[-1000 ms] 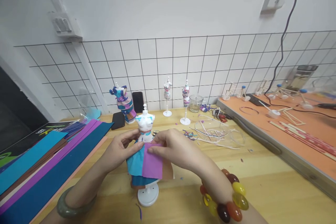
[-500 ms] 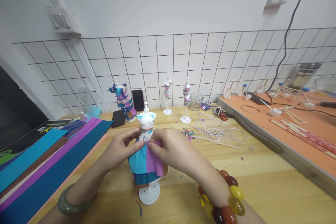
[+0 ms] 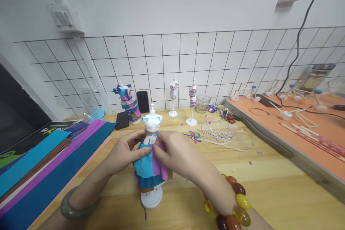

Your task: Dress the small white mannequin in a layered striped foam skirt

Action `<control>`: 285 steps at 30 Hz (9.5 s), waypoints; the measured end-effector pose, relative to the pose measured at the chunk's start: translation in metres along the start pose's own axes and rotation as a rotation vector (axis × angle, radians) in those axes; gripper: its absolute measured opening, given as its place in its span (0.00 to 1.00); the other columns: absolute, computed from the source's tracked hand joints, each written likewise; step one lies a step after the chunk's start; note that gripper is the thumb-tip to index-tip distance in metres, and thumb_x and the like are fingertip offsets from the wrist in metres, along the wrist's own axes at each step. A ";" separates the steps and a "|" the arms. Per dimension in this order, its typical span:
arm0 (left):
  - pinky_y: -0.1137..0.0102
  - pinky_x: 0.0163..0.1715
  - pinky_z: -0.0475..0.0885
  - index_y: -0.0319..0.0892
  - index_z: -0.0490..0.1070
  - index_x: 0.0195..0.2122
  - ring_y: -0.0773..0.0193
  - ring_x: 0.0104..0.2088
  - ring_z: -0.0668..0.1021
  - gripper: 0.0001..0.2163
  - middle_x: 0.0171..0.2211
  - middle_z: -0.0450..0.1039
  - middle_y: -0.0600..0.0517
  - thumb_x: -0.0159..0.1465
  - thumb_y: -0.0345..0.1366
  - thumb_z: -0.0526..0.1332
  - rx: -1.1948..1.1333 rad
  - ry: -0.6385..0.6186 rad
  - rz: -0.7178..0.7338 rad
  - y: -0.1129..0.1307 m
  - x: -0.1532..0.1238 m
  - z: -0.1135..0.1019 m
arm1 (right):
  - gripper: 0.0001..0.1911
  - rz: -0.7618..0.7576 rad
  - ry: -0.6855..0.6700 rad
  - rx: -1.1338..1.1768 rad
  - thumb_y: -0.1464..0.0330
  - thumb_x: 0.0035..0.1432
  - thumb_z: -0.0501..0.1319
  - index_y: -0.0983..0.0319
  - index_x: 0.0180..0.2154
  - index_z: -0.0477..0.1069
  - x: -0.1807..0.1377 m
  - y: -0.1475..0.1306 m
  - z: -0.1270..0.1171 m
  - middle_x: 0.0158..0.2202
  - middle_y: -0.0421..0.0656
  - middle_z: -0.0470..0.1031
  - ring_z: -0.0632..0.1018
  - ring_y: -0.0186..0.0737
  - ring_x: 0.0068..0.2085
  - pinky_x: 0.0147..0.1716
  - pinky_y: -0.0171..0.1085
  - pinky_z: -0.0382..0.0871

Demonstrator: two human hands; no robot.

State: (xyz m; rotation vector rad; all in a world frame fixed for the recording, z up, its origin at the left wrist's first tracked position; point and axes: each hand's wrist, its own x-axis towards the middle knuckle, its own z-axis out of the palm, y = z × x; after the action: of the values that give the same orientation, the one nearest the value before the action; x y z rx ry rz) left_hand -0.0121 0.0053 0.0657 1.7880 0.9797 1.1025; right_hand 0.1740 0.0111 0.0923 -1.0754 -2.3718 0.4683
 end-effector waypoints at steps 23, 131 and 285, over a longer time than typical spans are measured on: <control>0.69 0.46 0.68 0.42 0.65 0.53 0.59 0.46 0.74 0.22 0.45 0.74 0.50 0.56 0.33 0.61 0.191 0.310 -0.018 0.000 -0.003 0.009 | 0.10 -0.013 0.047 0.185 0.70 0.59 0.53 0.62 0.31 0.72 0.000 0.000 0.002 0.28 0.41 0.76 0.74 0.35 0.29 0.29 0.33 0.64; 0.68 0.47 0.67 0.43 0.71 0.43 0.58 0.46 0.74 0.12 0.44 0.74 0.50 0.58 0.36 0.60 0.229 0.234 0.003 -0.001 0.000 0.011 | 0.05 0.090 0.097 0.046 0.69 0.57 0.56 0.61 0.29 0.69 0.004 0.008 0.002 0.26 0.40 0.74 0.73 0.35 0.28 0.25 0.32 0.61; 0.68 0.43 0.70 0.40 0.67 0.45 0.58 0.44 0.75 0.16 0.42 0.74 0.49 0.54 0.34 0.63 0.083 0.115 -0.024 -0.001 0.000 0.006 | 0.07 0.046 -0.081 0.185 0.69 0.57 0.55 0.61 0.31 0.72 -0.002 0.007 -0.007 0.25 0.38 0.73 0.71 0.31 0.25 0.22 0.30 0.58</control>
State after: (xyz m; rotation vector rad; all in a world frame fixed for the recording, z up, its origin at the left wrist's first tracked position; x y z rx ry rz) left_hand -0.0065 0.0045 0.0624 1.7899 1.1274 1.1753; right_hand 0.1837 0.0146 0.0941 -1.0460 -2.3230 0.7455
